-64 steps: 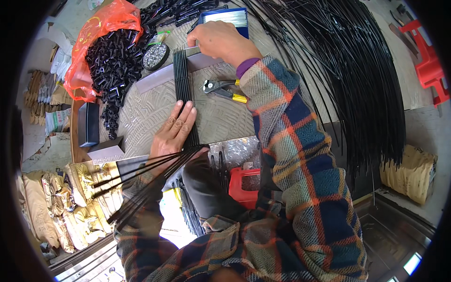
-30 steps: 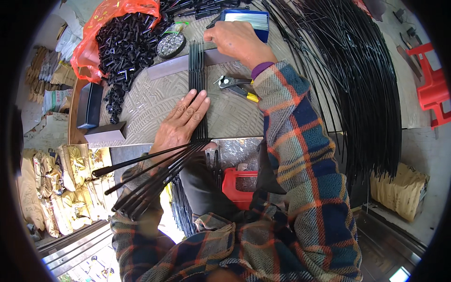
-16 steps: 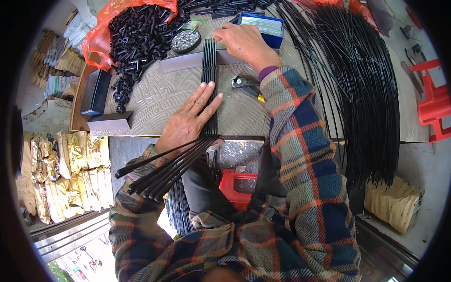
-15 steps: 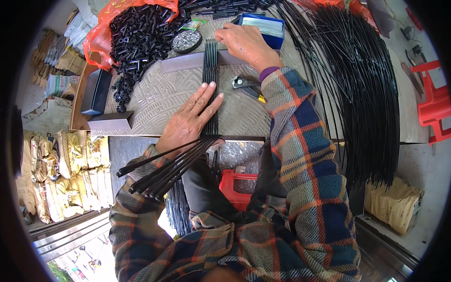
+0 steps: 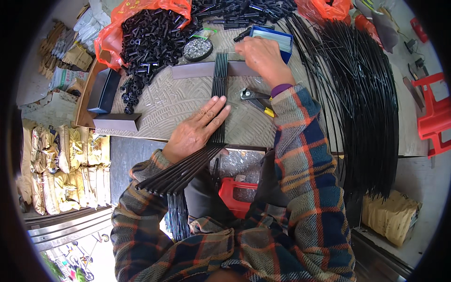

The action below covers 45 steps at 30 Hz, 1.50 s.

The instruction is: Assembling and cutting black cable or rod components using pliers and a jig on a production floor.

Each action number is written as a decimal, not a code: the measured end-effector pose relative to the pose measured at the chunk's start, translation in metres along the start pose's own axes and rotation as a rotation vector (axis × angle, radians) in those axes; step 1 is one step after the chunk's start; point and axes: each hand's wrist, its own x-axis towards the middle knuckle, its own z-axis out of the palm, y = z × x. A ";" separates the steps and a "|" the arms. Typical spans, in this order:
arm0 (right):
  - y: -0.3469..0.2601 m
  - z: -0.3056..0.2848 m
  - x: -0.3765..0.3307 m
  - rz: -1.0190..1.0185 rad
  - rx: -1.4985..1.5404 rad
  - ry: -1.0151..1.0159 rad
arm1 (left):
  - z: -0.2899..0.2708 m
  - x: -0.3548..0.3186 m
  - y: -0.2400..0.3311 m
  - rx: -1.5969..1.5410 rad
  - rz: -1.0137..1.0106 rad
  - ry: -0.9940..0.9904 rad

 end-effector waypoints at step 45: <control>-0.006 -0.002 0.002 0.006 0.302 -0.158 | 0.000 -0.013 0.016 -0.058 -0.077 -0.074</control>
